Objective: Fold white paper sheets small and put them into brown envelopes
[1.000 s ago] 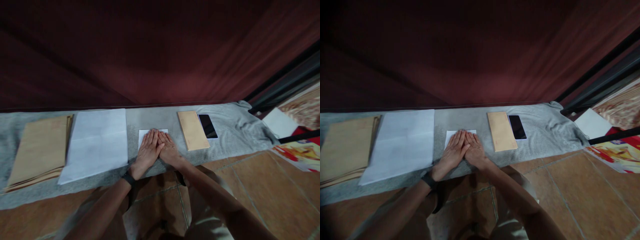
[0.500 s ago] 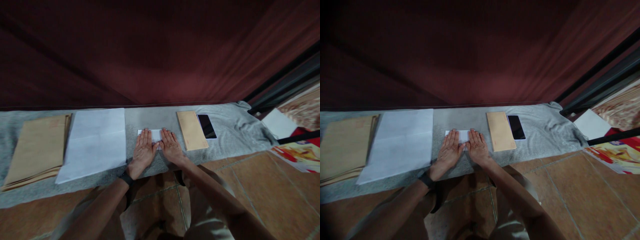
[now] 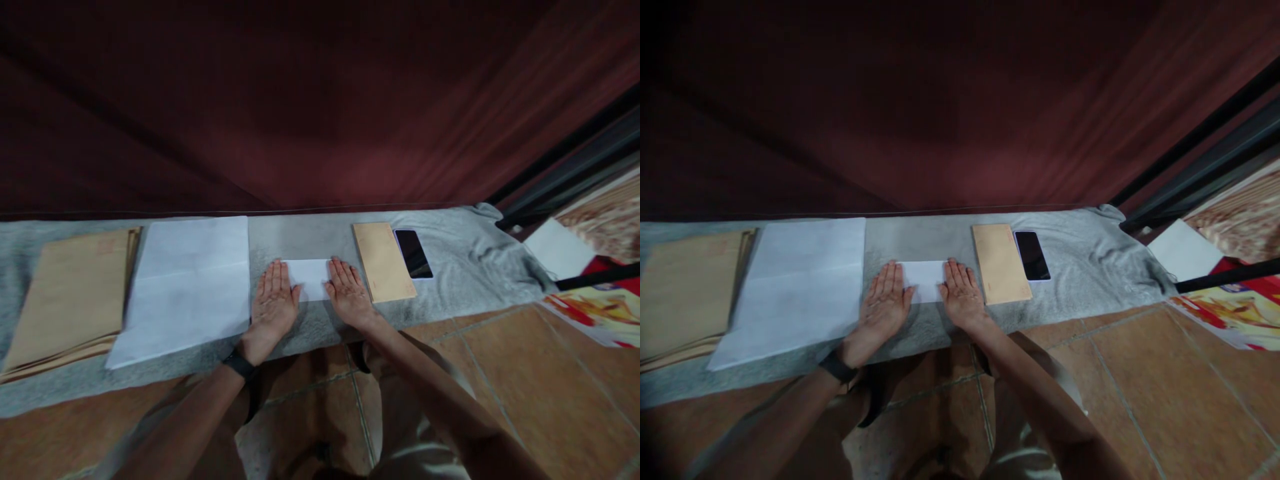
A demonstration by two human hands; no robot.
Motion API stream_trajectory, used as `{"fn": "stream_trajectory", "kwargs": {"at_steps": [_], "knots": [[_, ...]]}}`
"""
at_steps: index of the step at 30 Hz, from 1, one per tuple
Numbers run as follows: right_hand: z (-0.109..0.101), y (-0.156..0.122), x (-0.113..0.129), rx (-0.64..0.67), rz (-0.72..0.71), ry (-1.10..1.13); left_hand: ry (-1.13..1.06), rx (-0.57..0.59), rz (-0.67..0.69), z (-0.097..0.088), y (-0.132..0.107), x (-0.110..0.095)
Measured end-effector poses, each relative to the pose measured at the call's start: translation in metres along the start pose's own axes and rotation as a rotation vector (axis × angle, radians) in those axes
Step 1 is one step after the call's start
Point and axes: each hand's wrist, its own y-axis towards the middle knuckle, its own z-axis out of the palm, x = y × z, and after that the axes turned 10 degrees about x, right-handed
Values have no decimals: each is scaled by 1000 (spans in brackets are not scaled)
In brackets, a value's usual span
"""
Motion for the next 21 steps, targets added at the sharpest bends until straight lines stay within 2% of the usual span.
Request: {"fn": "stream_trajectory", "kwargs": {"at_steps": [3,6,10,12,16,21], "knots": [[0,0,-1,-1,3,6,0,-38,-2,-5,0,0],[-1,0,0,8,13,8,-16,-81,88,-10,0,-10],[-2,-1,2,22,23,3,-61,-12,304,-6,-2,-36],[-3,-1,2,32,23,-2,-63,19,343,-1,-3,-46],[-6,-1,3,60,29,-7,-43,41,329,7,-1,-49],[-11,0,4,71,44,-2,-31,31,245,5,5,-32]]}}
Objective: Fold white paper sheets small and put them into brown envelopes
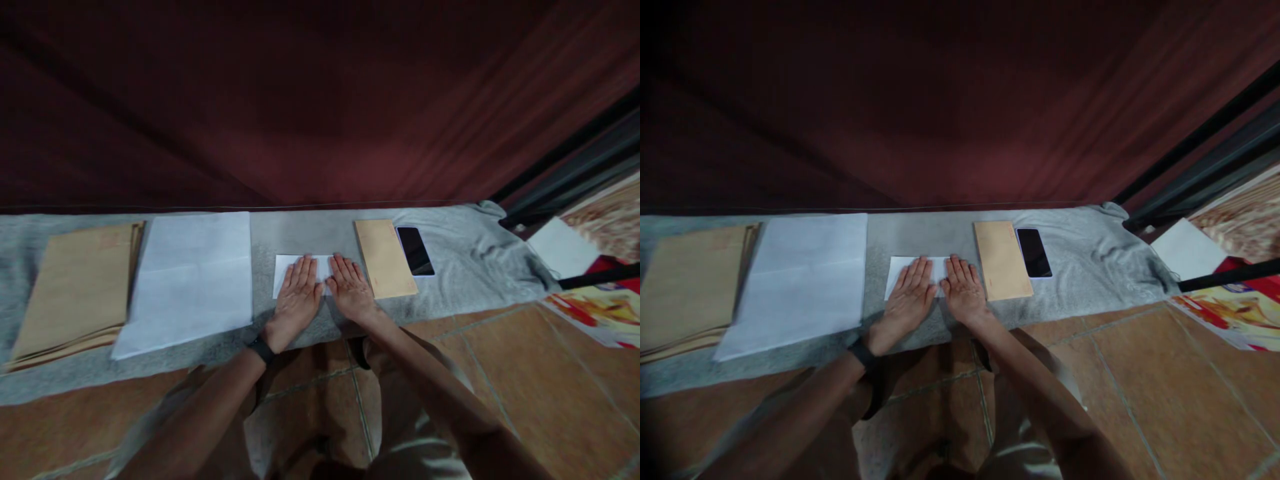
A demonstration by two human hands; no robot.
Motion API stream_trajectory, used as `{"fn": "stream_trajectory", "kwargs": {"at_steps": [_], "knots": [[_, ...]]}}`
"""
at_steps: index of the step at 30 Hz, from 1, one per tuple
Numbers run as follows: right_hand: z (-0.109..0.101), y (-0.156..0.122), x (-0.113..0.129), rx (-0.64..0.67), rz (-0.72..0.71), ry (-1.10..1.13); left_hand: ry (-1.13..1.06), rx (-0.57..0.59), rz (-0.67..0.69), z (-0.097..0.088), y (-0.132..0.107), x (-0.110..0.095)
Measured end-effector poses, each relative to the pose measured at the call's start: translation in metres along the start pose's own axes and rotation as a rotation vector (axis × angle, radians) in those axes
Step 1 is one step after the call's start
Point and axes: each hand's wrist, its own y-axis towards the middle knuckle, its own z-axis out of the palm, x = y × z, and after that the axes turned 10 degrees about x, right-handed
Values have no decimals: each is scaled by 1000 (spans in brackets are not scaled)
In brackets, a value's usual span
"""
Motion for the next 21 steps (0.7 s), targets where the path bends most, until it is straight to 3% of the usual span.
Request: {"fn": "stream_trajectory", "kwargs": {"at_steps": [9,17,21], "knots": [[-6,2,-1,-19,-2,39,5,-24,-117,-6,-6,19],[-3,7,21,-14,-224,97,-23,-44,-118,-6,-7,20],[2,6,26,-26,-206,61,-31,-29,-116,-5,-7,23]]}}
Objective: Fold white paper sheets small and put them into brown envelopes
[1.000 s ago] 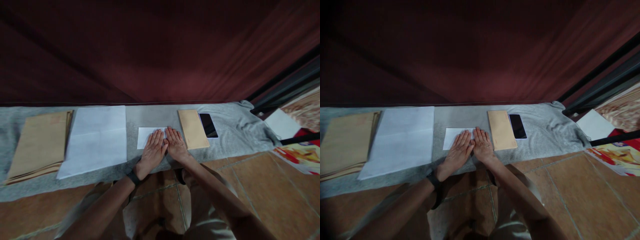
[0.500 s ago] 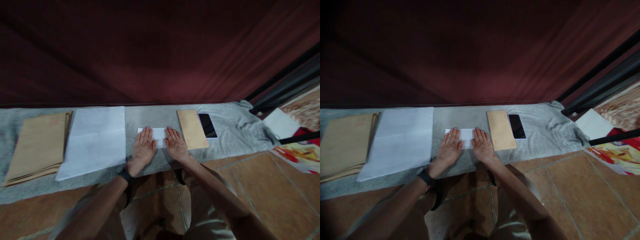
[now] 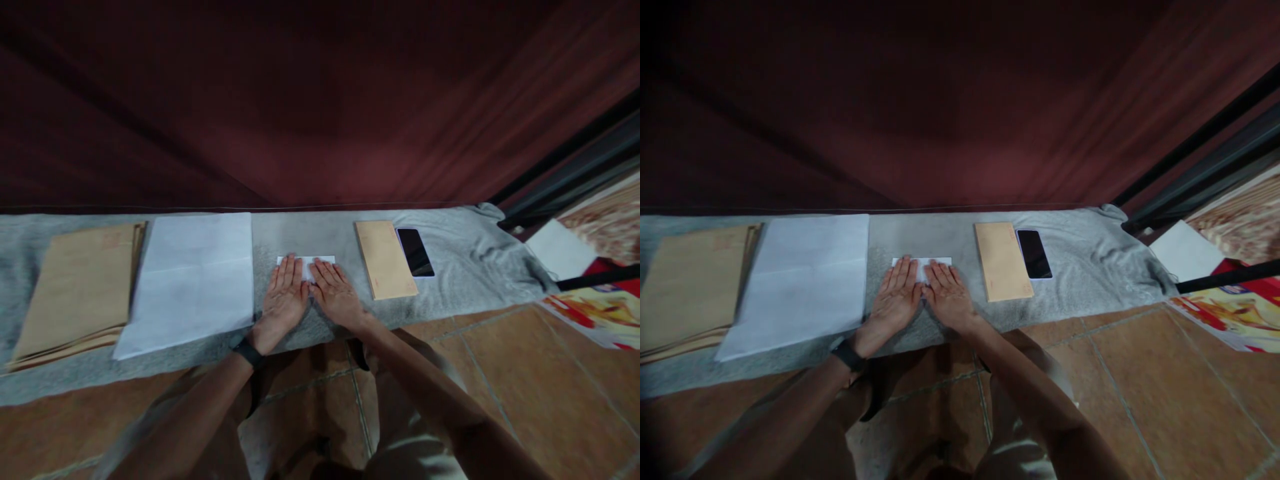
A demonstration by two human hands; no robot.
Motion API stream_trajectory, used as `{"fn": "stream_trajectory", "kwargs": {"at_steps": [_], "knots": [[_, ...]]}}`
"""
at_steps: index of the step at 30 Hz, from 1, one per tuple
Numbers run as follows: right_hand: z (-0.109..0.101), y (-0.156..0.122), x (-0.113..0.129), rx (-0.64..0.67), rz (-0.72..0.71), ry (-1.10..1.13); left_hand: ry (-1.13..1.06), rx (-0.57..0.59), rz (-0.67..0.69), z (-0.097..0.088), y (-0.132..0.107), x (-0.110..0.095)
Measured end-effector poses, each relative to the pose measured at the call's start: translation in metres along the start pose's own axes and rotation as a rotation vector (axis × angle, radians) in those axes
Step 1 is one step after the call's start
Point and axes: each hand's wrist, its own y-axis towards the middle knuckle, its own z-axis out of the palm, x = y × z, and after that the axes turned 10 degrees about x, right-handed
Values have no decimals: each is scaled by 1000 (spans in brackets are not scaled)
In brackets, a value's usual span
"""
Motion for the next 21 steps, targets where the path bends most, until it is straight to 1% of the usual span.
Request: {"fn": "stream_trajectory", "kwargs": {"at_steps": [4,13,21], "knots": [[1,-1,-6,-7,43,-31,0,7,-9,1,-1,4],[4,-5,-26,-3,109,-57,8,-35,-58,3,-8,8],[-3,-9,-33,31,140,-51,14,-66,-82,2,-21,9]]}}
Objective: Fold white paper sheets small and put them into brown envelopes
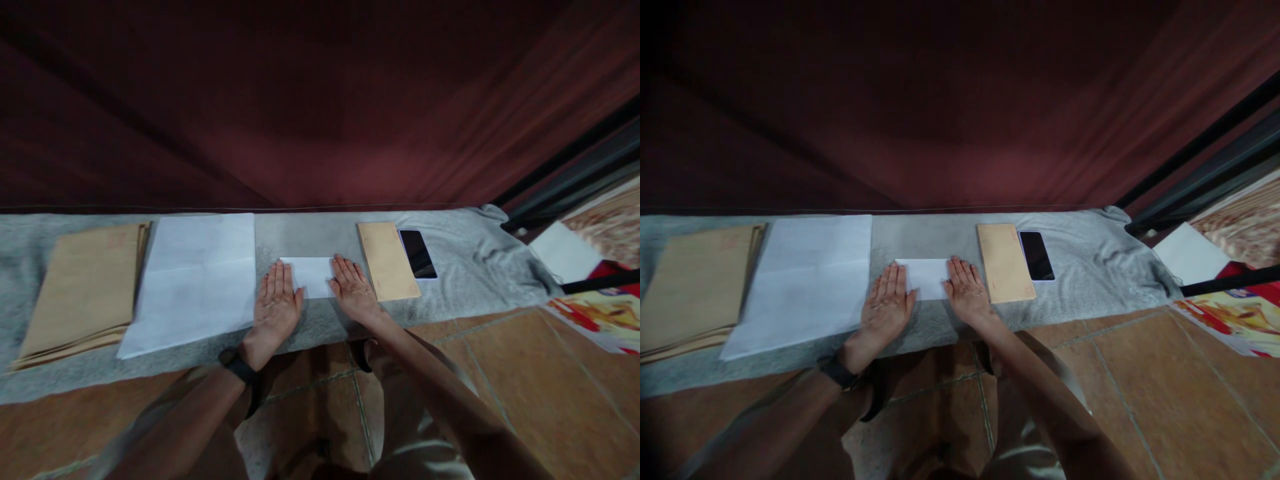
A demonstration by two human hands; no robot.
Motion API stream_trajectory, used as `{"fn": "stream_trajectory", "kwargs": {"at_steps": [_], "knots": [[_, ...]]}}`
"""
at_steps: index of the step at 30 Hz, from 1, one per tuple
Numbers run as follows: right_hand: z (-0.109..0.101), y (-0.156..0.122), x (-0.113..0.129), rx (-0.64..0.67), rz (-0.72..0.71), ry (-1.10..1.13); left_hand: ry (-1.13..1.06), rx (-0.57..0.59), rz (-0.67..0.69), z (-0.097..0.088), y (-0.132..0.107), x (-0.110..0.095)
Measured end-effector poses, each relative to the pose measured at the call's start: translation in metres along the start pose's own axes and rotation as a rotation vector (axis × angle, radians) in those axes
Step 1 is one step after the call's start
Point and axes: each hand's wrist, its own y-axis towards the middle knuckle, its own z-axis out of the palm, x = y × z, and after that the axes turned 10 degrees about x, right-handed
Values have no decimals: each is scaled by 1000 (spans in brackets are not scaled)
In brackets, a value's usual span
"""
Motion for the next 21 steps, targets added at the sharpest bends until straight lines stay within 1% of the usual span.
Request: {"fn": "stream_trajectory", "kwargs": {"at_steps": [4,6,8,9,11,13,15,18,21], "knots": [[-1,-1,-4,-1,6,18,-15,-16,-3,-5,-6,2],[-1,-1,-5,-1,14,22,-4,-31,4,-11,-6,2],[-1,-1,-5,-2,18,23,21,-38,40,-18,-6,-1],[-1,-1,-5,-4,19,24,34,-32,80,-21,-5,-4],[-1,0,-4,-7,20,29,54,2,207,-25,-5,-13],[-3,0,-3,-12,21,37,56,54,365,-24,-6,-23],[-5,1,-4,-14,18,44,51,100,470,-19,-8,-32],[-8,2,-7,-11,-11,52,65,131,491,-11,-13,-41],[-11,4,-13,2,-33,63,84,149,510,-10,-17,-44]]}}
